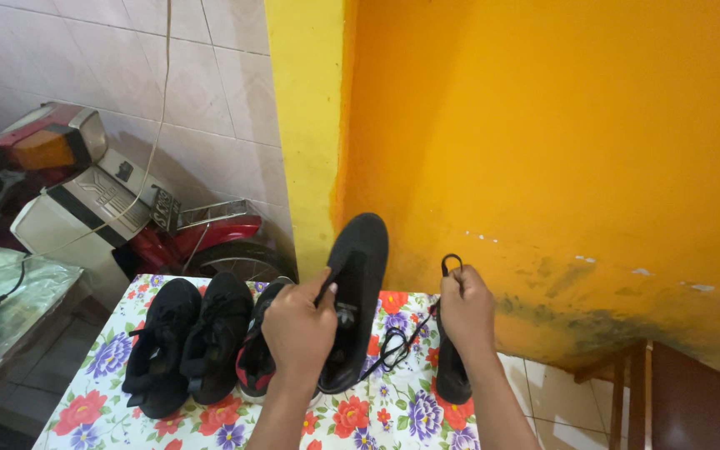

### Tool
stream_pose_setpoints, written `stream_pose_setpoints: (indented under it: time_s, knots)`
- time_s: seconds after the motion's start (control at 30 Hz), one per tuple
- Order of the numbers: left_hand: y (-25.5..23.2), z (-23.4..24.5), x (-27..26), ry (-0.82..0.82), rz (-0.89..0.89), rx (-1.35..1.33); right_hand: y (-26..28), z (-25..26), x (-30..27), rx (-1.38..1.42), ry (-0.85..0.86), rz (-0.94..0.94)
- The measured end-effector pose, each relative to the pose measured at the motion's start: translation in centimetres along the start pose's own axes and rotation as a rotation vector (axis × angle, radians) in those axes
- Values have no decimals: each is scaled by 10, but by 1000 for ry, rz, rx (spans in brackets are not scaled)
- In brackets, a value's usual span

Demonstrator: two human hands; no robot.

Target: The person unlaces a black sneaker on a floral tablecloth, removes the laces, and then re-laces the same shoe. The person then moves to a second sneaker and begins unlacing it.

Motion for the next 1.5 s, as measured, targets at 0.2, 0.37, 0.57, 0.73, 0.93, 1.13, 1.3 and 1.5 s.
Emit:
stream_pose_setpoints:
  time_s: [0.2,0.37,0.57,0.73,0.93,1.13,1.3,1.5]
  knots:
    - [6,-14,3,-28,-42,44,-10,-18,-7,407,221,-258]
    - [6,-40,-8,66,66,111,31,-29,-41,310,463,-88]
    - [13,-57,-14,160,95,162,75,-18,-56,-252,622,274]
    - [19,-63,-15,196,26,134,70,-25,-61,-404,439,490]
    - [21,-60,-7,156,-15,-29,44,-32,-48,94,251,354]
    - [16,-55,-9,227,-171,-25,37,-28,-23,152,256,188]
    - [13,-50,-9,240,-368,15,43,-19,-9,39,230,260]
    - [14,-48,-10,231,-421,-30,45,-14,3,-66,155,269]
Point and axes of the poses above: each hand's wrist, its own x-axis towards the middle knuckle, its own z-axis out of the back of the hand, y = z × x, the point moved 1 cm from there along x, towards the middle knuckle, and after that the axes turned 1 degree about -z, right-handed, at the moved point
